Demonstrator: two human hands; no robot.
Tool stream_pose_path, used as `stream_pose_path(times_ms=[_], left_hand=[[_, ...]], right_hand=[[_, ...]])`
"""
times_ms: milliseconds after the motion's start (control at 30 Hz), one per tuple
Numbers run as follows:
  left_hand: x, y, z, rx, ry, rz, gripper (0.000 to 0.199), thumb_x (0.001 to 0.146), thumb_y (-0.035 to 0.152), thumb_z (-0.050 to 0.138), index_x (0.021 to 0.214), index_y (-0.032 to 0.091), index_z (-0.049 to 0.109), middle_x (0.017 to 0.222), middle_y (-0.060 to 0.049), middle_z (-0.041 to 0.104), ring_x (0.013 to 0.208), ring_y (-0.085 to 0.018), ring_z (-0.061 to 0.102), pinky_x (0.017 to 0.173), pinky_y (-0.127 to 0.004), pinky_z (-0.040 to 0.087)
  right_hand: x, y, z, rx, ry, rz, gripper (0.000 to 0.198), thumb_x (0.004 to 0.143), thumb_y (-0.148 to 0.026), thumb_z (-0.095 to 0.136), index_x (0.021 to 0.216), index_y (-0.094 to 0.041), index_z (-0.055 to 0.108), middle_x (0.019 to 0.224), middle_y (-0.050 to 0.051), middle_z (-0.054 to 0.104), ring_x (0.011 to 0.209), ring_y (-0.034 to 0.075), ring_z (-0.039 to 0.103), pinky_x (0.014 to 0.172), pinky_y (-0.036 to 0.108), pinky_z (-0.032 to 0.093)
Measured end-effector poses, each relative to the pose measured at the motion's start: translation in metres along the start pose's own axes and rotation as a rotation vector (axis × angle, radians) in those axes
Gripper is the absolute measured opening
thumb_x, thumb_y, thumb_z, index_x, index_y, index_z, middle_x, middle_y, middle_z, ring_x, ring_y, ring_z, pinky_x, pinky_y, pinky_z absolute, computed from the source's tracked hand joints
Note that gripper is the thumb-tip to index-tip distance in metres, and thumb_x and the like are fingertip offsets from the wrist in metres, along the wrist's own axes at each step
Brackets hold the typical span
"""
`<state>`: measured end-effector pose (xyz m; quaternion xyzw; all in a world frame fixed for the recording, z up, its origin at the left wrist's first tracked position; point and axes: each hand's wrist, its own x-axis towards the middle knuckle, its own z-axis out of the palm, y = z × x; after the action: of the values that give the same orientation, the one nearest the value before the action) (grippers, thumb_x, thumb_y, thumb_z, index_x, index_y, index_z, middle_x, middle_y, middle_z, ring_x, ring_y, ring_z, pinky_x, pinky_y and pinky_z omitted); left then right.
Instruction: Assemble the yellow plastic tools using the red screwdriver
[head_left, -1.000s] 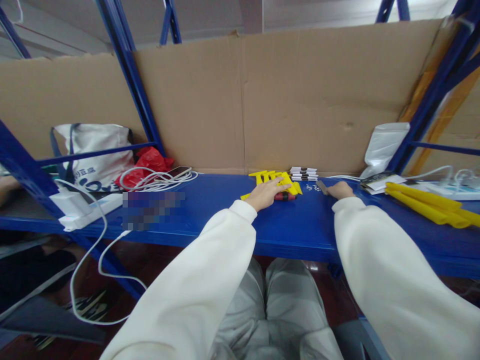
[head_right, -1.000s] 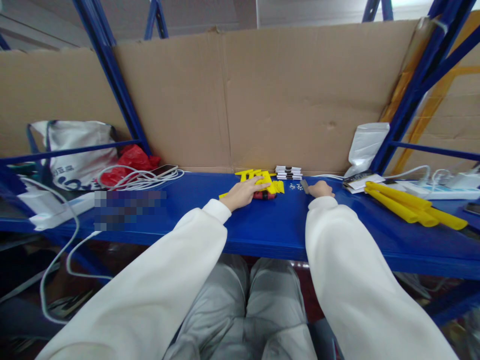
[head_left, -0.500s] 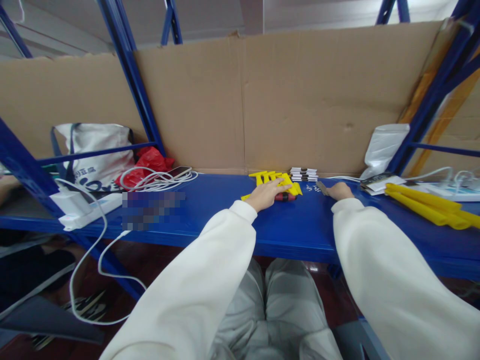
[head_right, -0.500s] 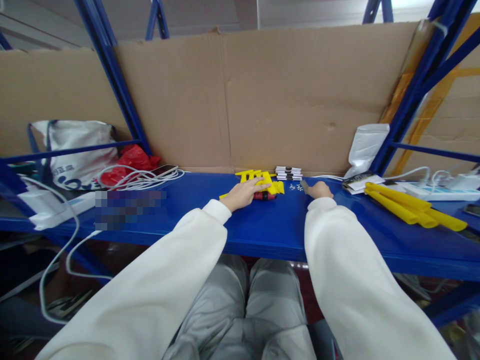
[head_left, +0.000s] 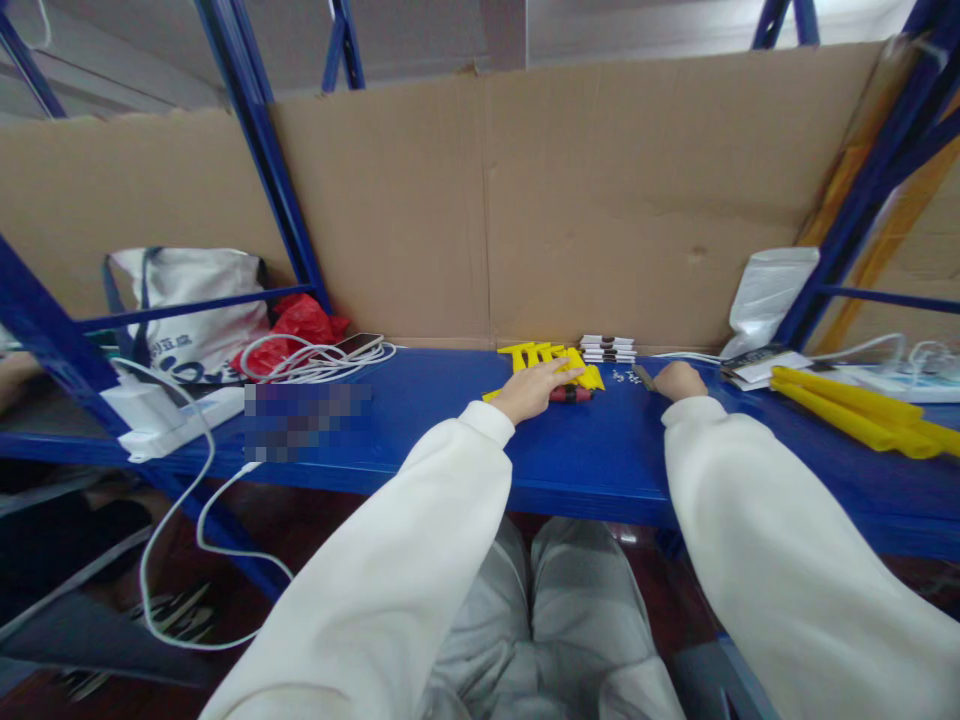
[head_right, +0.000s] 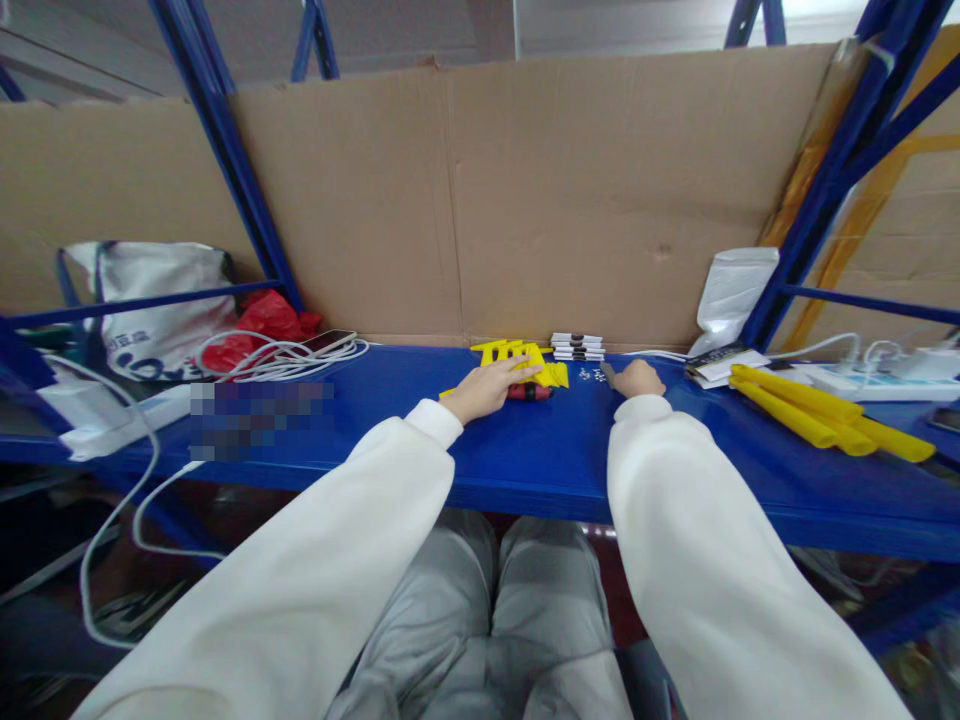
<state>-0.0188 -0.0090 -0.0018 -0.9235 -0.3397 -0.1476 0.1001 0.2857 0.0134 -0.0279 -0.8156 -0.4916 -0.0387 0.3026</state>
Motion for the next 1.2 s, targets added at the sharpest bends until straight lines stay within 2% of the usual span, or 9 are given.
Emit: stream_pose_path(times_ms=[100, 200, 333, 400, 500, 700, 933, 1067, 1200], left_hand=[[-0.001, 0.004, -0.003, 0.006, -0.028, -0.023, 0.077, 0.095, -0.002, 0.039, 0.165, 0.031, 0.045, 0.173, -0.005, 0.041, 0.156, -0.022, 0.045, 0.119, -0.041, 0.048], [-0.001, 0.004, -0.003, 0.004, -0.028, -0.016, 0.081, 0.094, -0.003, 0.038, 0.167, 0.030, 0.039, 0.174, -0.005, 0.040, 0.157, -0.021, 0.044, 0.120, -0.039, 0.047], [0.000, 0.000, 0.002, 0.011, -0.010, 0.012, 0.084, 0.093, -0.003, 0.039, 0.170, 0.027, 0.032, 0.173, -0.007, 0.041, 0.156, -0.020, 0.044, 0.122, -0.038, 0.043], [0.000, -0.003, 0.005, 0.017, 0.004, 0.028, 0.086, 0.092, -0.003, 0.040, 0.171, 0.028, 0.028, 0.171, -0.009, 0.044, 0.154, -0.023, 0.048, 0.122, -0.042, 0.043], [0.001, -0.004, 0.009, 0.025, 0.007, 0.014, 0.086, 0.092, -0.003, 0.042, 0.172, 0.025, 0.024, 0.160, -0.015, 0.057, 0.143, -0.028, 0.058, 0.116, -0.046, 0.049], [0.002, -0.002, 0.009, 0.039, 0.003, -0.004, 0.082, 0.093, -0.002, 0.043, 0.170, 0.020, 0.025, 0.136, -0.018, 0.071, 0.127, -0.030, 0.068, 0.107, -0.044, 0.053], [0.002, -0.002, 0.010, -0.005, 0.006, -0.034, 0.084, 0.093, -0.001, 0.041, 0.171, 0.015, 0.017, 0.138, -0.021, 0.070, 0.127, -0.031, 0.067, 0.105, -0.044, 0.053], [0.002, -0.001, 0.007, -0.030, -0.001, -0.075, 0.087, 0.090, -0.002, 0.043, 0.171, 0.013, 0.018, 0.137, -0.024, 0.069, 0.128, -0.035, 0.067, 0.104, -0.048, 0.053], [0.001, 0.001, 0.004, -0.023, -0.011, -0.077, 0.085, 0.090, -0.003, 0.041, 0.171, 0.015, 0.022, 0.142, -0.022, 0.067, 0.131, -0.033, 0.065, 0.106, -0.045, 0.053]], right_hand=[[-0.003, -0.014, -0.006, 0.000, 0.004, -0.050, 0.029, 0.087, -0.030, 0.068, 0.106, -0.013, 0.080, 0.108, 0.023, 0.079, 0.111, 0.037, 0.076, 0.092, 0.046, 0.060], [-0.004, -0.027, -0.004, 0.120, 0.027, -0.332, 0.033, 0.086, -0.021, 0.063, 0.115, -0.013, 0.079, 0.115, 0.019, 0.079, 0.113, 0.032, 0.075, 0.100, 0.043, 0.058], [-0.007, -0.043, 0.010, 0.284, -0.005, -0.736, 0.044, 0.084, -0.018, 0.065, 0.126, -0.016, 0.078, 0.133, 0.016, 0.075, 0.127, 0.032, 0.070, 0.115, 0.049, 0.052], [-0.011, -0.051, 0.016, 0.329, -0.044, -0.864, 0.046, 0.083, -0.015, 0.064, 0.126, -0.021, 0.079, 0.138, 0.012, 0.074, 0.132, 0.030, 0.068, 0.119, 0.051, 0.049], [-0.017, -0.060, 0.020, 0.340, -0.106, -0.950, 0.046, 0.084, -0.010, 0.061, 0.120, -0.026, 0.083, 0.139, 0.009, 0.074, 0.135, 0.029, 0.066, 0.119, 0.051, 0.049], [-0.021, -0.063, 0.014, 0.321, -0.072, -0.934, 0.040, 0.091, -0.010, 0.057, 0.109, -0.027, 0.087, 0.131, 0.008, 0.078, 0.127, 0.027, 0.071, 0.115, 0.048, 0.053], [-0.025, -0.065, 0.005, 0.239, 0.010, -0.852, 0.029, 0.091, -0.014, 0.060, 0.098, -0.022, 0.087, 0.115, 0.010, 0.082, 0.115, 0.030, 0.074, 0.108, 0.046, 0.055], [-0.029, -0.065, 0.005, 0.249, -0.008, -0.577, 0.027, 0.093, -0.015, 0.058, 0.103, -0.015, 0.083, 0.111, 0.015, 0.081, 0.106, 0.029, 0.075, 0.100, 0.042, 0.056], [-0.029, -0.064, 0.012, 0.256, -0.063, -0.262, 0.020, 0.090, -0.012, 0.062, 0.100, -0.012, 0.079, 0.102, 0.016, 0.080, 0.099, 0.028, 0.076, 0.093, 0.039, 0.056]])
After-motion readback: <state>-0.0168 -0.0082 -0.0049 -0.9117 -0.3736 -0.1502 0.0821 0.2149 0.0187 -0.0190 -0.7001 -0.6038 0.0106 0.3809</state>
